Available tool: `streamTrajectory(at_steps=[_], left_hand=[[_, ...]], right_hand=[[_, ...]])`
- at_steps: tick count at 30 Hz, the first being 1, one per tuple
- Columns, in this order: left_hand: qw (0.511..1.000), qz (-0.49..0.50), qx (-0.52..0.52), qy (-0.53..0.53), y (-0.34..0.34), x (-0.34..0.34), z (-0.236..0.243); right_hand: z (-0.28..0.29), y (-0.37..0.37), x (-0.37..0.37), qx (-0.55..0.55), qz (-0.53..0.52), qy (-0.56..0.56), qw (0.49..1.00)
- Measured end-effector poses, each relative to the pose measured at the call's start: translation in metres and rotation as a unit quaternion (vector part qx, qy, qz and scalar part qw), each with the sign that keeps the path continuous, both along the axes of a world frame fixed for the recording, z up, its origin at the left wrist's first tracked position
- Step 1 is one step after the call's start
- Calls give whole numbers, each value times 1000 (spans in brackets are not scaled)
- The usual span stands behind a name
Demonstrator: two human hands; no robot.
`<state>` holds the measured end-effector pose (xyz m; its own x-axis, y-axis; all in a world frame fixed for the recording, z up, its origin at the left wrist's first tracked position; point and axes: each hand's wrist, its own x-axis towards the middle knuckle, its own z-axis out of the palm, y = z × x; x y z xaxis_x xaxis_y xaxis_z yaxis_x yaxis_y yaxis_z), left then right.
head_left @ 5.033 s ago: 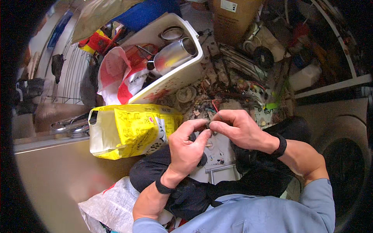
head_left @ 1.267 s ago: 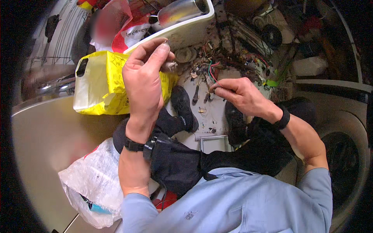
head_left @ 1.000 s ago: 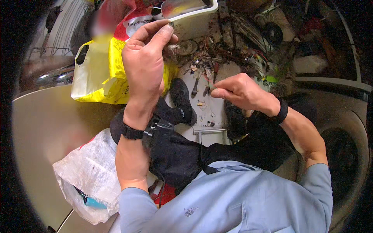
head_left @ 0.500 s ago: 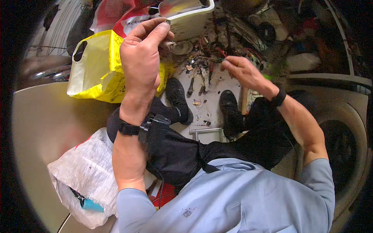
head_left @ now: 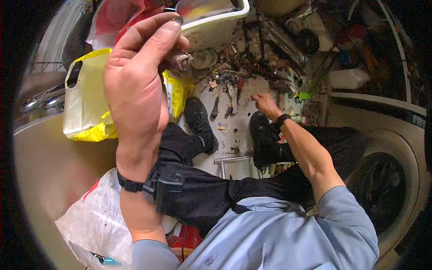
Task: The person manipulates wires and small electronic components of a disassembled device on the floor, using wire cutters to strip and cut wires.
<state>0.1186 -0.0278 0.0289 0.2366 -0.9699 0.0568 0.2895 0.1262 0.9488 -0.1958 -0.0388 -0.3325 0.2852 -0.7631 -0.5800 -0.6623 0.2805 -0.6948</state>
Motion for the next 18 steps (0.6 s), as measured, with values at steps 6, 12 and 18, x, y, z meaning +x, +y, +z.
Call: streamTrajectory(at_steps=[6, 12, 18], left_hand=[[998, -4, 57, -24, -8, -6, 4], [995, 21, 92, -42, -14, -24, 3], [996, 5, 79, -34, -19, -34, 1]], right_hand=[[-45, -23, -12, -63, -32, 73, 995], [-47, -36, 6, -225, 22, 138, 964], [22, -62, -8, -291, -18, 92, 952]])
